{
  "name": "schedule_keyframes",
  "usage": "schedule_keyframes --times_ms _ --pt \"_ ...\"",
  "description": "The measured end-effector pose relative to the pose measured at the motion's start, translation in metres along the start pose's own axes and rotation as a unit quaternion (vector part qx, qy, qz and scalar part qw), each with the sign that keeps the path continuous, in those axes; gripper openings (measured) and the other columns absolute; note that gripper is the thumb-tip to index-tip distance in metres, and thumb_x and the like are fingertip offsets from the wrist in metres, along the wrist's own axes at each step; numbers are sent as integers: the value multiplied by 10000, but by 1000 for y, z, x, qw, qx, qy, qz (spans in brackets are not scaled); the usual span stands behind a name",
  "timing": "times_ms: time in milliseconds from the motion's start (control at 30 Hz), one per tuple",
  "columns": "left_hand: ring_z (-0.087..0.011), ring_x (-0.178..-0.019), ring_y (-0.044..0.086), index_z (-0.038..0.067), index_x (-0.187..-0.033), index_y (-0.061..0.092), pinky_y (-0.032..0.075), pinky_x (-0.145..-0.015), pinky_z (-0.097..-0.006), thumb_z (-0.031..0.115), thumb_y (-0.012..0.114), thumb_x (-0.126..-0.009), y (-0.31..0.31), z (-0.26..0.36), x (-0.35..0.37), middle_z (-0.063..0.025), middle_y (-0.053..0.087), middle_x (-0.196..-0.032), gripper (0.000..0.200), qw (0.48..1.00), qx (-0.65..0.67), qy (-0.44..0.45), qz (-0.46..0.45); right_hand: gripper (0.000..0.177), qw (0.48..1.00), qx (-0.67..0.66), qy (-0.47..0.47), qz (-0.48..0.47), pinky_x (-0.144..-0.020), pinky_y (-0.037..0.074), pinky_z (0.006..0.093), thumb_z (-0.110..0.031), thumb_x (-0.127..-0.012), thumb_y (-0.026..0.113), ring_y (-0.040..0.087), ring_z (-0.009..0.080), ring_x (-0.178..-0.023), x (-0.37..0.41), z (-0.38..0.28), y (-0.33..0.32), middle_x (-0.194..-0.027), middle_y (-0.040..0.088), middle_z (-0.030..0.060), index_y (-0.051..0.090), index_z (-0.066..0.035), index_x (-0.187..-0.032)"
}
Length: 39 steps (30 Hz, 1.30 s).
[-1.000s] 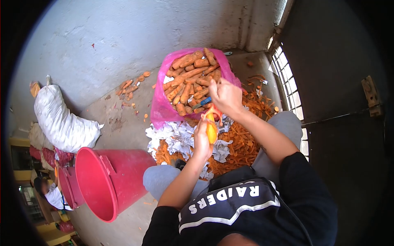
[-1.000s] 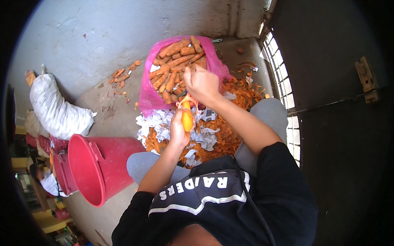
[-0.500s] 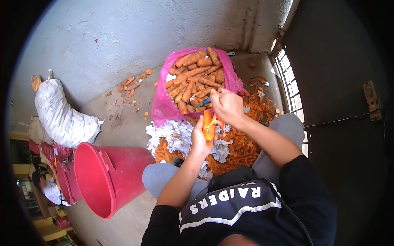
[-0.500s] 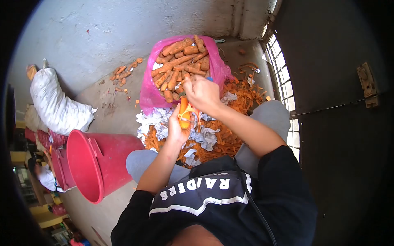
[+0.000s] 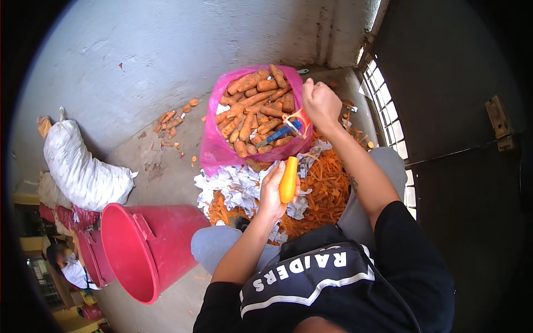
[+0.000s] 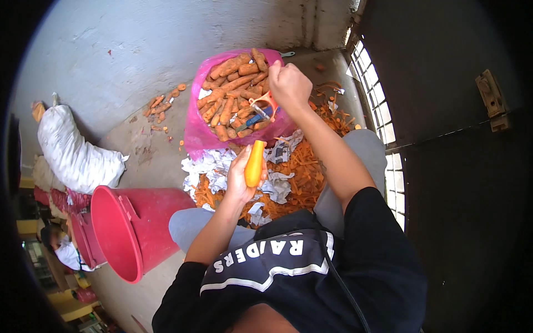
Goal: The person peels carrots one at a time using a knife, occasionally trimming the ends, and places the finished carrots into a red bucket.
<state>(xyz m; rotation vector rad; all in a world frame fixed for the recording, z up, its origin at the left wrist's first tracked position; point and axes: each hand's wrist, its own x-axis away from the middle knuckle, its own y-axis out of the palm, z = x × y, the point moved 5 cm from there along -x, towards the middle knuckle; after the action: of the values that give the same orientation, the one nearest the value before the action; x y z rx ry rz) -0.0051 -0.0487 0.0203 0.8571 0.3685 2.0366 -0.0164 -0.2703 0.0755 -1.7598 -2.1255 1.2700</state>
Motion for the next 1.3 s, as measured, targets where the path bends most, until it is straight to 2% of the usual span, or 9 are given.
schedule_keyframes --times_ms 133,300,400,567,800,900,1000,1200,1300 --pt "-134 -511 525 34 -1092 547 378 -389 -232 435 384 -968 -12 1 -5 -64 564 -702 450 997 67 -15 23 542 997 -27 41 -66 -688 451 474 -389 -936 353 588 410 -736 10 -7 -1 -748 610 211 575 16 -651" --pt "-127 -519 527 68 -1042 542 367 -383 -224 411 411 -962 -27 5 -12 -49 560 -698 376 994 96 6 45 533 984 -83 10 -160 -636 446 472 -367 -919 393 588 396 -660 42 -28 4 -698 597 207 577 12 -593" --pt "-118 -523 532 101 -1019 523 366 -376 -217 354 419 -966 -32 0 -18 -34 570 -728 278 991 117 15 68 526 974 -122 -51 -183 -581 420 446 -338 -942 391 566 359 -601 61 -43 1 -684 563 177 505 14 -568" --pt "-107 -522 535 121 -1023 509 391 -359 -217 330 397 -973 -20 4 -19 -26 578 -745 243 980 122 51 149 459 966 -73 -153 -195 -501 426 431 -305 -919 455 563 344 -578 88 -53 8 -647 558 140 557 -33 -563" --pt "-122 -538 537 81 -1052 509 419 -421 -223 284 396 -974 -14 4 -17 -68 579 -762 245 992 20 106 68 469 987 -43 -116 -99 -518 439 457 -333 -912 458 575 371 -571 50 -40 5 -629 566 180 554 -11 -584" --pt "-122 -553 533 49 -1105 510 396 -405 -223 304 384 -979 -6 0 -9 -71 553 -732 310 995 -6 76 61 471 999 -30 14 7 -587 486 477 -364 -894 443 611 406 -611 8 -4 4 -636 598 241 604 3 -646" --pt "-128 -580 550 48 -1071 526 415 -419 -239 383 411 -973 -7 -2 -5 -52 556 -751 368 1000 9 26 -9 537 995 -10 100 -16 -684 470 496 -393 -908 376 610 431 -704 -13 15 -6 -679 612 244 614 14 -651" --pt "-138 -558 534 35 -1053 546 401 -401 -236 431 422 -957 -31 0 -14 -36 535 -708 426 992 103 -25 62 533 983 -77 53 -159 -675 443 473 -420 -927 365 596 423 -744 26 -13 6 -709 591 245 567 8 -683" --pt "-123 -557 523 78 -1026 566 389 -412 -222 390 444 -953 -37 2 -17 -11 541 -706 342 987 131 -10 97 518 978 -108 -13 -178 -608 437 464 -376 -926 387 583 397 -644 52 -32 8 -668 580 205 557 2 -616"
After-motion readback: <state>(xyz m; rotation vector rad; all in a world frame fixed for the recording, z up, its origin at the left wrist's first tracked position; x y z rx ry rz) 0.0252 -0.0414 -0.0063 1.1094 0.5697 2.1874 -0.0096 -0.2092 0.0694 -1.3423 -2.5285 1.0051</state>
